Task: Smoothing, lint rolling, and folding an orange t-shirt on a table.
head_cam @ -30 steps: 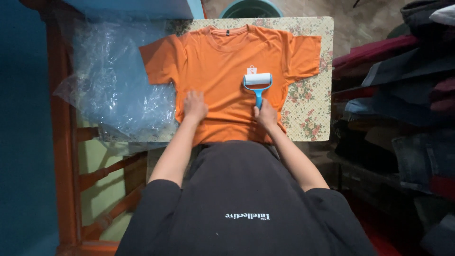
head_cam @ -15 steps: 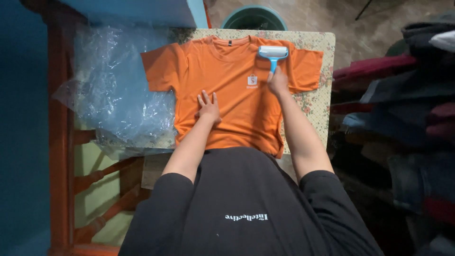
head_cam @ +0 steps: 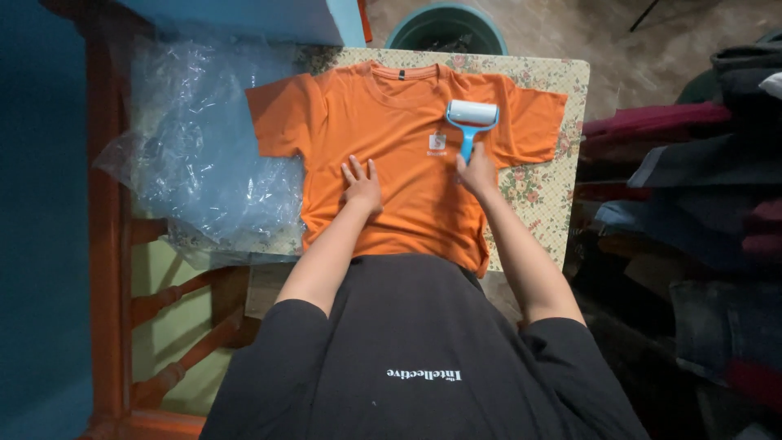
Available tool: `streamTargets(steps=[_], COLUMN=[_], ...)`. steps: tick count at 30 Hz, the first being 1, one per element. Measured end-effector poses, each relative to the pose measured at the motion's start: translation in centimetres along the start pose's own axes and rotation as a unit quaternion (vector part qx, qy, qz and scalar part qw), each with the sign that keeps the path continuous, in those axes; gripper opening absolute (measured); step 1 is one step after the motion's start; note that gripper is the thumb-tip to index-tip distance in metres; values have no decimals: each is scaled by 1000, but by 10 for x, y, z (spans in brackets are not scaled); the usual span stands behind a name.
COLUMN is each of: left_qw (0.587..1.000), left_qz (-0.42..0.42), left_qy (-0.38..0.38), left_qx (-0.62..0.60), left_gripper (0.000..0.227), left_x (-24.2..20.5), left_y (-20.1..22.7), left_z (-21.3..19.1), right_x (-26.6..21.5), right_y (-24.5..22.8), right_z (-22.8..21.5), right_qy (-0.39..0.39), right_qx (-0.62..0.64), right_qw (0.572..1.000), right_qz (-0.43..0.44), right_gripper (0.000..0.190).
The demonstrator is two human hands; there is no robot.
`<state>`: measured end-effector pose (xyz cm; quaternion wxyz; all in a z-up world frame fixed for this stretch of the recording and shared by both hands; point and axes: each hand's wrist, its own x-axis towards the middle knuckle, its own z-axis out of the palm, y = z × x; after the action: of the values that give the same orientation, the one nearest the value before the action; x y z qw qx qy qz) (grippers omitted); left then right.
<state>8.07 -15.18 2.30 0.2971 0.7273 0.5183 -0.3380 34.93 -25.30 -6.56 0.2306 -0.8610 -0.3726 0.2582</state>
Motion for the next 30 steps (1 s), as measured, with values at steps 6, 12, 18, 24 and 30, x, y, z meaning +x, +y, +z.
streamTargets(steps=[6, 12, 18, 24, 30], left_qw=[1000, 1000, 1000, 1000, 1000], left_qz=[-10, -7, 7, -6, -9], left_qy=[-2, 4, 9, 7, 10], left_qx=[1, 5, 2, -4, 1], left_gripper=[134, 132, 132, 136, 135], left_x=[21, 28, 30, 34, 30], left_y=[-1, -4, -5, -1, 0], left_z=[11, 18, 20, 19, 16], right_x=[21, 138, 171, 149, 86], right_y=[-3, 120, 178, 213, 77], right_z=[-62, -78, -76, -80, -140], right_qy=[20, 121, -34, 2, -1], right_qx=[53, -152, -124, -115, -135], right_qw=[998, 980, 985, 992, 983], right_qz=[-41, 41, 112, 49, 127], right_gripper=[38, 37, 33, 43, 87])
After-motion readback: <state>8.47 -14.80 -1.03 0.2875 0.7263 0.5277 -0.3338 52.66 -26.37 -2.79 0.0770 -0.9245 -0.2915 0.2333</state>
